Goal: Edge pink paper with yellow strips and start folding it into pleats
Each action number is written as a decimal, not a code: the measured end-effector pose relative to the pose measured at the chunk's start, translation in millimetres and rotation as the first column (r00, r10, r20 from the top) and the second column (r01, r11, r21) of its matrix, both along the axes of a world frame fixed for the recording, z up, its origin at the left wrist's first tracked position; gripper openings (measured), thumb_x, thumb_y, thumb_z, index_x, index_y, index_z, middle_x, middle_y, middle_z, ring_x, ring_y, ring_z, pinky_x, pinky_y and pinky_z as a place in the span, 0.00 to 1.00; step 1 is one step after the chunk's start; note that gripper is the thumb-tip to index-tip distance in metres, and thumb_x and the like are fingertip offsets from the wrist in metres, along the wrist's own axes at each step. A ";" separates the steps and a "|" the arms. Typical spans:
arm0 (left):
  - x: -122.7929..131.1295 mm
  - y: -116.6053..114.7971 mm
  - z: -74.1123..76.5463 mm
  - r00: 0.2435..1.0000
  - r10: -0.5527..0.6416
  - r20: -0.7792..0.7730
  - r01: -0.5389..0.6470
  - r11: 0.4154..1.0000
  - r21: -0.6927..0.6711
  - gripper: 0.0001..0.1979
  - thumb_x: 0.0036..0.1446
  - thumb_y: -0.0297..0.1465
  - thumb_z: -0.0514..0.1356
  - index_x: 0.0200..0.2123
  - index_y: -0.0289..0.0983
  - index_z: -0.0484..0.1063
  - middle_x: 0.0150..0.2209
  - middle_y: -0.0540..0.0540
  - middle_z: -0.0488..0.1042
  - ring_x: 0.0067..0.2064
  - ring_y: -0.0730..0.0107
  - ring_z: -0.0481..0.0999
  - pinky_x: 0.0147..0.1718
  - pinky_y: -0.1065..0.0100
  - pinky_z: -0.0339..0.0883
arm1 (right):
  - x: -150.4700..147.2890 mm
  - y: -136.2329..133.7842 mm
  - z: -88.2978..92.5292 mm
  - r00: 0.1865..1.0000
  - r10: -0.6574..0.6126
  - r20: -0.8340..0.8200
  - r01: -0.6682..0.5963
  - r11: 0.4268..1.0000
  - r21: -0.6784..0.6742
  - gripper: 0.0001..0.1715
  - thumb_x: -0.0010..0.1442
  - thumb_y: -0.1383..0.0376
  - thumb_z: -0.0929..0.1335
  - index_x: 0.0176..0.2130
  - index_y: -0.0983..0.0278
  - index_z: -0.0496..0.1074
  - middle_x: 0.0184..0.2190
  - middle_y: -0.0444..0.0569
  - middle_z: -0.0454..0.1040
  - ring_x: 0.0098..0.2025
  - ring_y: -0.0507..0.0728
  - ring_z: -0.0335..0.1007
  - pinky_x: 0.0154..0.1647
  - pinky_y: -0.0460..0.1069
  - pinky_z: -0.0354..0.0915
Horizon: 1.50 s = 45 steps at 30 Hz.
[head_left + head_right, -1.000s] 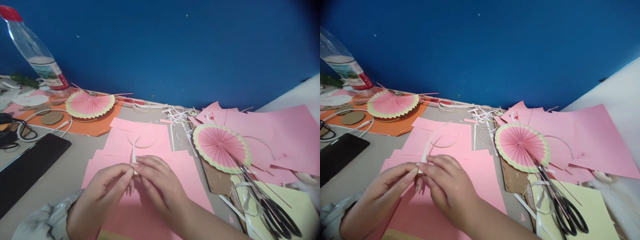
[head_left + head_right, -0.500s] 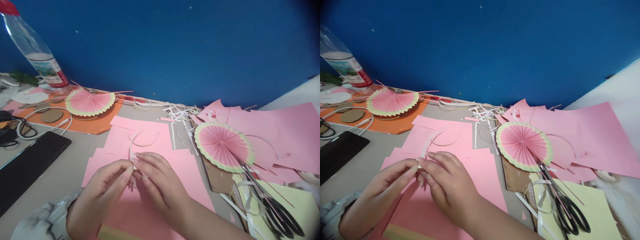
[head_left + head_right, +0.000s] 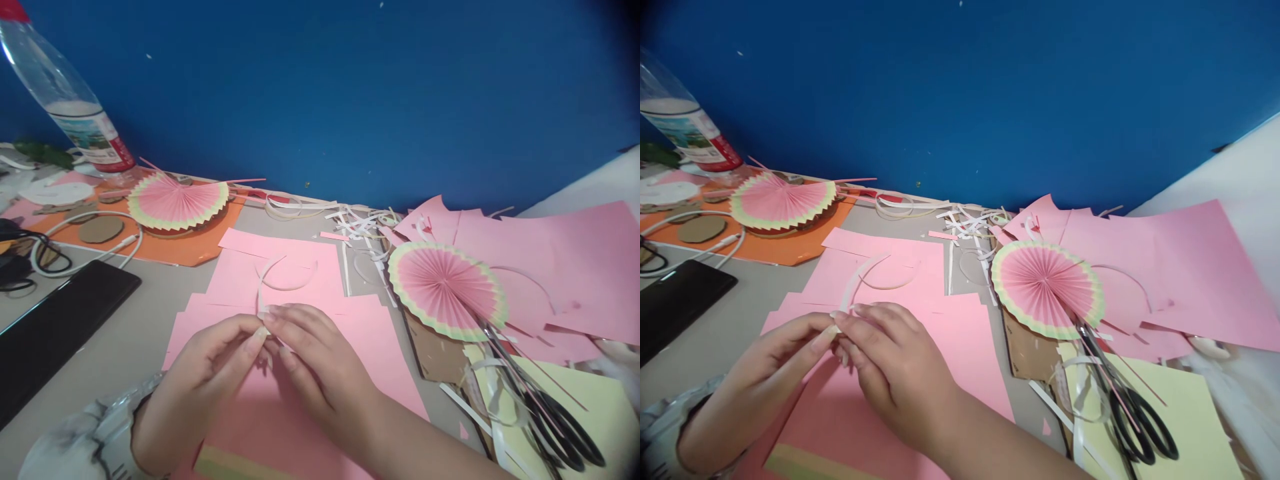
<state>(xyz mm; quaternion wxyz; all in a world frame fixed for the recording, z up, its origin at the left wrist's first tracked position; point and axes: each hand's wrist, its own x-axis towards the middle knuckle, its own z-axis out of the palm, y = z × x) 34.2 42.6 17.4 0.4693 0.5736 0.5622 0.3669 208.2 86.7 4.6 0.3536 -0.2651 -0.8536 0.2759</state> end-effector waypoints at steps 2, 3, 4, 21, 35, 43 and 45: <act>-0.2 -0.1 -0.9 1.000 0.001 -0.007 -0.001 1.000 0.006 0.11 0.64 0.35 0.49 0.38 0.43 0.70 0.33 0.53 0.73 0.38 0.73 0.71 0.38 0.74 0.65 | -0.6 0.0 -0.1 1.000 0.001 -0.009 -0.001 1.000 -0.008 0.22 0.63 0.70 0.60 0.55 0.59 0.62 0.49 0.50 0.70 0.53 0.55 0.63 0.55 0.54 0.62; -0.2 -0.1 -1.1 1.000 0.001 -0.012 -0.001 1.000 0.008 0.11 0.64 0.35 0.49 0.37 0.42 0.70 0.33 0.53 0.74 0.38 0.73 0.71 0.38 0.74 0.66 | -0.8 -0.2 0.0 1.000 0.001 -0.011 -0.001 1.000 -0.010 0.21 0.62 0.70 0.61 0.55 0.60 0.62 0.49 0.50 0.70 0.53 0.54 0.63 0.54 0.54 0.62; -0.3 0.0 -1.2 1.000 0.003 -0.019 -0.002 1.000 0.013 0.11 0.64 0.36 0.49 0.37 0.42 0.70 0.33 0.53 0.74 0.37 0.73 0.72 0.37 0.74 0.66 | -0.8 -0.8 0.1 1.000 -0.004 -0.012 0.004 1.000 -0.009 0.22 0.62 0.71 0.61 0.55 0.60 0.62 0.49 0.50 0.70 0.53 0.54 0.63 0.54 0.54 0.62; 2.1 5.2 -2.6 0.996 0.036 -0.080 -0.036 0.999 0.000 0.12 0.62 0.36 0.50 0.32 0.40 0.70 0.30 0.52 0.76 0.35 0.71 0.75 0.37 0.73 0.69 | -3.1 -4.8 3.1 0.994 -0.097 0.040 0.093 0.991 0.099 0.21 0.58 0.74 0.61 0.51 0.65 0.64 0.49 0.53 0.71 0.53 0.57 0.64 0.55 0.58 0.62; 1.2 5.7 -4.0 0.998 0.039 -0.055 -0.041 0.998 -0.039 0.11 0.62 0.36 0.51 0.38 0.42 0.72 0.34 0.52 0.76 0.37 0.71 0.74 0.39 0.73 0.68 | -3.1 -5.3 2.2 0.992 -0.103 0.077 0.094 0.989 0.111 0.20 0.58 0.74 0.62 0.50 0.67 0.65 0.49 0.54 0.72 0.52 0.57 0.64 0.54 0.58 0.62; 4.1 5.6 0.5 0.996 -0.001 -0.090 -0.006 0.997 -0.080 0.12 0.63 0.37 0.50 0.38 0.41 0.72 0.35 0.51 0.76 0.38 0.71 0.74 0.39 0.72 0.67 | -1.9 -1.2 -0.9 0.996 -0.087 -0.003 0.087 0.996 -0.011 0.14 0.57 0.72 0.65 0.45 0.65 0.68 0.43 0.50 0.75 0.47 0.54 0.67 0.51 0.53 0.62; 4.6 3.8 0.5 0.987 -0.035 -0.158 0.023 0.997 -0.075 0.12 0.63 0.35 0.49 0.36 0.42 0.71 0.33 0.53 0.75 0.36 0.72 0.73 0.37 0.72 0.66 | -1.7 -0.5 -1.6 0.995 -0.103 -0.007 0.102 0.992 -0.069 0.10 0.58 0.71 0.66 0.42 0.63 0.68 0.39 0.47 0.76 0.43 0.53 0.68 0.49 0.52 0.63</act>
